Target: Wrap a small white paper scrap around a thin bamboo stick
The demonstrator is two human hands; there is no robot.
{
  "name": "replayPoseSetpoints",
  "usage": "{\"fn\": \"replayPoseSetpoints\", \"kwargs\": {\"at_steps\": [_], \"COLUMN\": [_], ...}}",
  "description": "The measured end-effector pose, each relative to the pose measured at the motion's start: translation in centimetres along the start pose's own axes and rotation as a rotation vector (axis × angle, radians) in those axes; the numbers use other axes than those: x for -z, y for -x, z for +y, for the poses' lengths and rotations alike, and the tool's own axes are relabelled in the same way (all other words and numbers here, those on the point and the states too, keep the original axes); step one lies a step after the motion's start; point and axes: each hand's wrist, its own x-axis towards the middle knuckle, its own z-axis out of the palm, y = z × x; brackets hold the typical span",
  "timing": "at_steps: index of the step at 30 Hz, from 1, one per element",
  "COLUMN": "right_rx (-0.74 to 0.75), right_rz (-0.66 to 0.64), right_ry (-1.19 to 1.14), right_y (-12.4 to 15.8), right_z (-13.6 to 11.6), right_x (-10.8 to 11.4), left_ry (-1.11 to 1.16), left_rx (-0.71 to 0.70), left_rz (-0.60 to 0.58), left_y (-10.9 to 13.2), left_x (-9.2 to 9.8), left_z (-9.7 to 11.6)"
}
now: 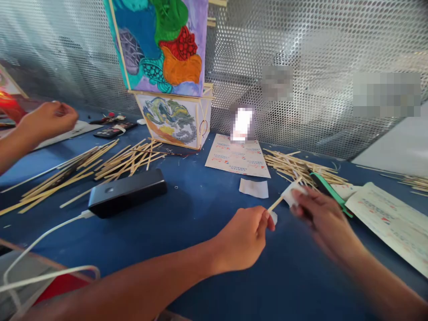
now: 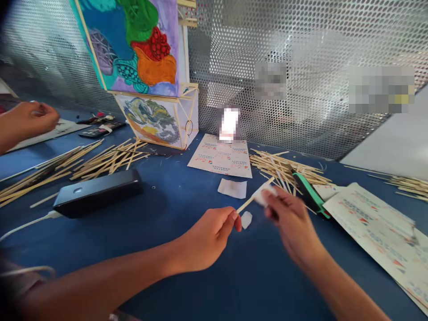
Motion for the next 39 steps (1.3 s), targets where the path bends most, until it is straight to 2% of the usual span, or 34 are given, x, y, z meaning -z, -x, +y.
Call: {"fn": "replayPoseSetpoints", "kwargs": {"at_steps": [2,3,6,10,13,14,17,18,21,25,29,32,36,39], "right_rx": [-0.053,-0.049,0.033,-0.029,0.064,0.074,0.022,0.022,0.064,0.029,0.072,0.028,0.084,0.034], "right_rz": [-0.092,-0.087,0.061,-0.121,0.008,0.015,-0.128,-0.132,-0.029,-0.116,-0.038,-0.125,-0.027,-0.115], "right_ry": [0.016,-0.004,-0.093,0.034,-0.007,-0.01,0.05,0.05,-0.005,-0.004,-0.045,0.006,-0.033,-0.008], "right_y": [0.1,0.1,0.0,0.3,0.4,0.4,0.2,0.2,0.0,0.0,0.0,0.0,-0.2,-0.4], "right_z": [0.0,0.0,0.1,0.4,0.7,0.8,1.1,1.2,1.3,1.2,0.8,0.7,0.8,0.9], "right_x": [0.1,0.1,0.3,0.4,0.5,0.6,0.7,0.8,0.8,0.8,0.9,1.0,1.0,1.0], "left_ry": [0.006,0.01,0.008,-0.013,-0.018,-0.017,-0.018,-0.019,-0.028,-0.045,-0.055,-0.072,-0.066,-0.095], "left_rx": [0.001,0.006,0.032,0.05,0.074,0.082,0.087,0.084,0.085,0.089,0.104,0.091,0.121,0.095], "left_rz": [-0.008,-0.011,-0.015,-0.017,-0.009,-0.01,-0.017,-0.012,0.006,-0.002,-0.005,-0.008,-0.007,-0.003], "left_y": [0.0,0.0,-0.1,-0.2,-0.1,-0.1,-0.1,-0.1,-0.1,0.0,0.1,0.0,-0.1,-0.1], "left_x": [0.0,0.0,0.0,-0.1,-0.1,0.0,0.0,0.0,-0.1,-0.1,-0.1,-0.2,-0.3,-0.3], "left_z": [0.1,0.1,0.1,0.2,0.5,0.6,0.8,0.8,0.7,0.7,0.9,1.0,0.9,0.7]}}
